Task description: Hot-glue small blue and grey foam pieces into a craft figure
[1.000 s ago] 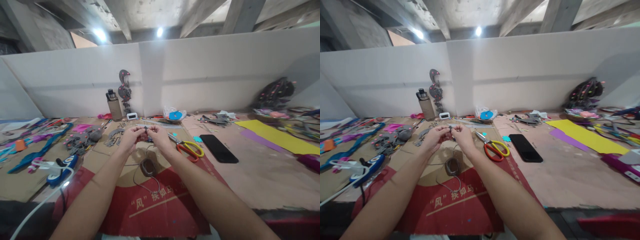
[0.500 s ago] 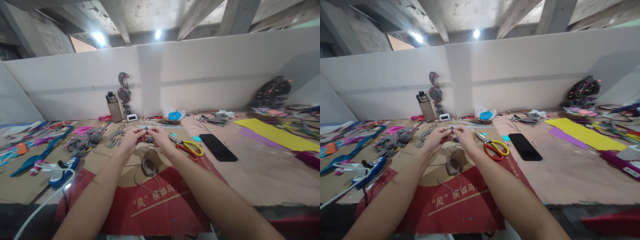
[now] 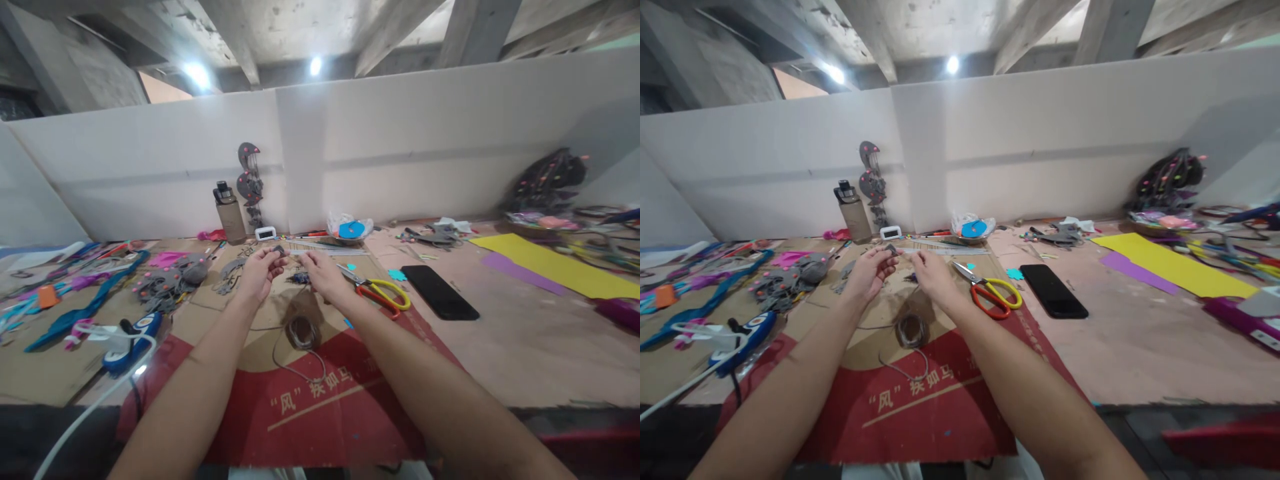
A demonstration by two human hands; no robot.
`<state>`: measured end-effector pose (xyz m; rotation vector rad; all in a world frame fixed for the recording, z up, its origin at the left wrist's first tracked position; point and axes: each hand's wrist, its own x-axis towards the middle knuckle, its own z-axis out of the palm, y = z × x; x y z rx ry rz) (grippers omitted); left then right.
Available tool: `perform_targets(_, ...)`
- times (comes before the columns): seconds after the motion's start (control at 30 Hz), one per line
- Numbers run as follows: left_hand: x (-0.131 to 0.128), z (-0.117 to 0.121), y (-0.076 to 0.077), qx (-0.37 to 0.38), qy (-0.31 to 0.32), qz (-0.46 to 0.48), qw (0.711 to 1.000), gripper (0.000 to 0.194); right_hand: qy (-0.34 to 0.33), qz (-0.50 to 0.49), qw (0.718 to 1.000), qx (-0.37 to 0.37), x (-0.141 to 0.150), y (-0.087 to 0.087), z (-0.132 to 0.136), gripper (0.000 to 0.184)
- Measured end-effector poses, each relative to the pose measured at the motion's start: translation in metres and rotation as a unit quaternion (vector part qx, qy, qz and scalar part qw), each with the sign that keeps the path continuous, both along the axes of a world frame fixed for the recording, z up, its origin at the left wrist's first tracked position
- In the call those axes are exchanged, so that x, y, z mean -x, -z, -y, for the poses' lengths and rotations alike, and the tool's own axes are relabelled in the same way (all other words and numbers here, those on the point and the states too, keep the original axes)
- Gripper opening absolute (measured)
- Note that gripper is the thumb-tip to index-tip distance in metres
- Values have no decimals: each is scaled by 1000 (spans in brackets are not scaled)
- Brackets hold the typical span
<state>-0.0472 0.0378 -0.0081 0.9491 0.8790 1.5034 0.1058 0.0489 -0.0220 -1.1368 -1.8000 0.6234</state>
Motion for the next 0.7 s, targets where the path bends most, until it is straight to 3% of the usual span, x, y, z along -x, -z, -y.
perform_targets(0.07,3,-1,-1,-6,-4,1,1000,7,78,91,992,-29,-12,-4,-5,32)
perform_targets(0.13,5,-3,-2,-11,-16,8,1000,4,128,193,973,7,-21,-3,-9,34)
perform_targets(0.27,6,-5,-2,-35,-38,7,999,5,115,301,941,101,-25,11,-9,32)
perform_targets(0.47,6,-6,0,-49,-32,4,998,8,104,287,944,128,-21,21,-2,30)
perform_targets(0.7,9,-7,0,-17,-30,14,999,5,126,168,971,118,-27,32,-9,28)
